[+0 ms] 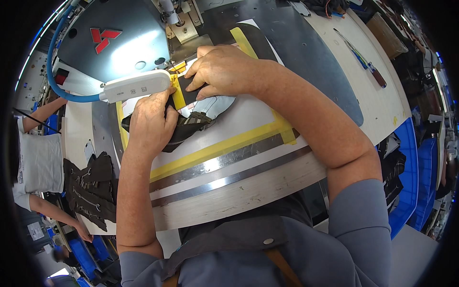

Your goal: Sewing zippers and components onto leather bag parts using an industrial sewing machine.

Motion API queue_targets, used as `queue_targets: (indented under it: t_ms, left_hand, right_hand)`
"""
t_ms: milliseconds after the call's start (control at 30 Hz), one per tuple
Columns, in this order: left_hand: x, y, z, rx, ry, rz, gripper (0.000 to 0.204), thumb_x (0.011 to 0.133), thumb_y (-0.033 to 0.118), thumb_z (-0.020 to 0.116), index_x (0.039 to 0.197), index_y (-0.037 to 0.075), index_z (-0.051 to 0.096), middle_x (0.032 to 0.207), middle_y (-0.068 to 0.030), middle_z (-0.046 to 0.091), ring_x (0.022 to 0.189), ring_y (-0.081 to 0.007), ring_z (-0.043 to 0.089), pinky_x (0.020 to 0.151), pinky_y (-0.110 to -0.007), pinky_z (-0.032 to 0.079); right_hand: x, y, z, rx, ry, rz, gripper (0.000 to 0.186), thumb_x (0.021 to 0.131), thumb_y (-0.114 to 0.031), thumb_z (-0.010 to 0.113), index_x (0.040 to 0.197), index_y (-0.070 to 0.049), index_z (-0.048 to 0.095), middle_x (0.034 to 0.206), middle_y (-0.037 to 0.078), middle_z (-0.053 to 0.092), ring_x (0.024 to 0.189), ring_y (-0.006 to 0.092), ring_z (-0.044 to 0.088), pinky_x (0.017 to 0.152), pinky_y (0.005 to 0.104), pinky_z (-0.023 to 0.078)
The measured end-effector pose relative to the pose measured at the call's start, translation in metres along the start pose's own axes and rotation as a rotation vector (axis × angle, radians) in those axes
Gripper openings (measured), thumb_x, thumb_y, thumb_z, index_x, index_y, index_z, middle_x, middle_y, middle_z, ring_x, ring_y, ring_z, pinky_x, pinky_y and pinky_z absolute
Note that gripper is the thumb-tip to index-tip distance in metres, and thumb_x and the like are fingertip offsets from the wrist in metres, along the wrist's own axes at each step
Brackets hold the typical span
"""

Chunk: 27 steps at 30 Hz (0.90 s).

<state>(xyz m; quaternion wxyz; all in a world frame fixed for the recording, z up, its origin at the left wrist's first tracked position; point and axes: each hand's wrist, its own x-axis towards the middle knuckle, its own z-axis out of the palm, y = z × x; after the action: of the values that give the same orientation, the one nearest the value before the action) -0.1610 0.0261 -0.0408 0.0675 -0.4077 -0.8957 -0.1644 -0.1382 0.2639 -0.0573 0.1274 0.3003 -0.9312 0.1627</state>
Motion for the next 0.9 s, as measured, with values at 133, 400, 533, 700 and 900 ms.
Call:
queue_targets:
  t_ms: [133,400,533,700,900]
  left_hand:
    - [0.0,0.001,-0.002,-0.005,-0.02,0.009,0.036,0.084,0.005,0.057,0.119,0.0,0.065,0.102,-0.0222,0.07,0.095,-0.0397,0.065,0.092,-0.048,0.049]
    - [0.001,-0.003,-0.01,0.035,-0.096,0.117,0.036,0.087,0.004,0.056,0.123,0.001,0.064,0.114,-0.0205,0.07,0.108,-0.0351,0.066,0.099,-0.045,0.048]
    - [0.0,-0.003,-0.01,0.068,-0.124,0.124,0.036,0.088,0.004,0.056,0.123,0.0,0.064,0.12,-0.0203,0.069,0.111,-0.0353,0.065,0.101,-0.045,0.047]
    - [-0.001,-0.003,-0.009,0.07,-0.114,0.126,0.037,0.086,0.004,0.056,0.123,0.0,0.063,0.122,-0.0207,0.068,0.108,-0.0356,0.066,0.099,-0.045,0.049]
    - [0.0,-0.002,-0.008,0.043,-0.124,0.116,0.039,0.085,0.005,0.056,0.123,-0.001,0.063,0.121,-0.021,0.068,0.107,-0.0368,0.065,0.098,-0.046,0.049]
  right_hand:
    - [0.002,0.0,-0.001,0.054,-0.029,-0.002,0.031,0.076,-0.027,0.082,0.105,-0.017,0.081,0.099,-0.002,0.075,0.097,0.0208,0.058,0.087,0.0347,0.051]
    - [0.01,0.0,-0.008,-0.007,-0.081,-0.076,0.032,0.077,-0.026,0.082,0.106,-0.015,0.081,0.096,-0.001,0.074,0.094,0.0207,0.058,0.082,0.0356,0.051]
    - [0.011,-0.001,-0.008,-0.015,-0.101,-0.062,0.032,0.077,-0.027,0.081,0.107,-0.016,0.081,0.097,-0.001,0.074,0.094,0.0206,0.058,0.082,0.0355,0.051]
    - [0.01,-0.002,-0.008,-0.039,-0.109,-0.042,0.032,0.078,-0.028,0.081,0.108,-0.017,0.081,0.098,0.0,0.074,0.096,0.0213,0.059,0.083,0.0361,0.052]
    - [0.011,-0.003,-0.011,-0.052,-0.143,-0.014,0.03,0.079,-0.028,0.08,0.107,-0.016,0.081,0.1,0.001,0.074,0.097,0.0215,0.059,0.085,0.0367,0.052]
